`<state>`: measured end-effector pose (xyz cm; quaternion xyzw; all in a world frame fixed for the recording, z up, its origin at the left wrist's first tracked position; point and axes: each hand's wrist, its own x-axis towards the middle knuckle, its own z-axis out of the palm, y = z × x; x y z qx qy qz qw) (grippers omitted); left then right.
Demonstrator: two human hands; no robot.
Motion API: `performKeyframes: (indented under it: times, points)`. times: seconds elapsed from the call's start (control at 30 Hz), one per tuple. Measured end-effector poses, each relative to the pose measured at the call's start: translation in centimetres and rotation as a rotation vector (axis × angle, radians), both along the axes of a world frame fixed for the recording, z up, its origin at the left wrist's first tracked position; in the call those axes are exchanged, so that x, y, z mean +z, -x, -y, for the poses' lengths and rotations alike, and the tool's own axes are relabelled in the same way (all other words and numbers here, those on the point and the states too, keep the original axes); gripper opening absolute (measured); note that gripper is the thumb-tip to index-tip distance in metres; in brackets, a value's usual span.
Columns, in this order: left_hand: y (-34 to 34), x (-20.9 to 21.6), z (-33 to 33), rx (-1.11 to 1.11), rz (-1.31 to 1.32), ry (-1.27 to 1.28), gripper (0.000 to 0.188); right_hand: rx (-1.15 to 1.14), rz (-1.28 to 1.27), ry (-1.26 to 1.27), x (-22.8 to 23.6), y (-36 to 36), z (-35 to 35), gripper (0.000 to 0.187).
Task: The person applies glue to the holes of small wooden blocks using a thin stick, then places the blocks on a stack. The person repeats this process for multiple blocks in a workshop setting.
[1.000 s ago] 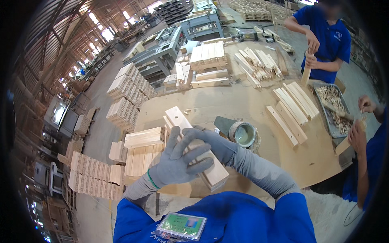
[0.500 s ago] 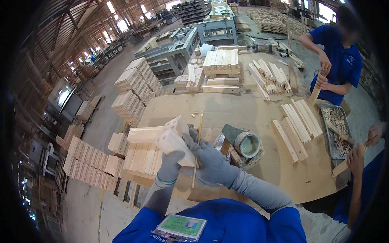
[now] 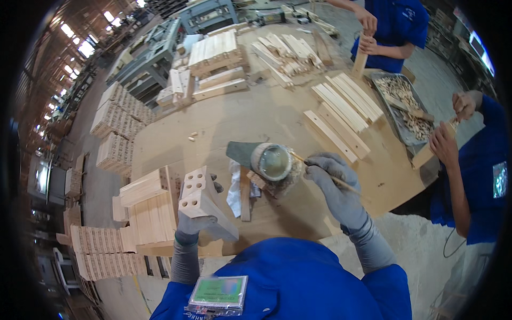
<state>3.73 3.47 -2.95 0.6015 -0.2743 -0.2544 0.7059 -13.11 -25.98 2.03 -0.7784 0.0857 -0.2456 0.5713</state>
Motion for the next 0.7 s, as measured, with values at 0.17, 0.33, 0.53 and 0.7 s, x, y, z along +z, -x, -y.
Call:
performKeyframes:
  times: [0.17,0.33,0.53,0.7]
  points:
    - [-1.7,-0.3,3.9,-0.112,0.033,-0.206,0.112,-0.239,0.045,-0.560,-4.8,-0.9,-1.6,0.014]
    - [-2.7,0.1,6.1,-0.265,0.008,-0.269,0.103,-0.244,0.012,-0.162,-9.0,-2.2,-2.6,0.016]
    - [-3.3,0.4,8.1,-0.325,0.030,-0.379,0.100,-0.051,-0.080,0.130,-5.2,-1.1,-1.2,0.015]
    - [-2.7,0.5,8.8,-0.309,0.141,-0.426,0.103,-0.014,0.053,0.388,-3.6,-2.9,0.9,0.016]
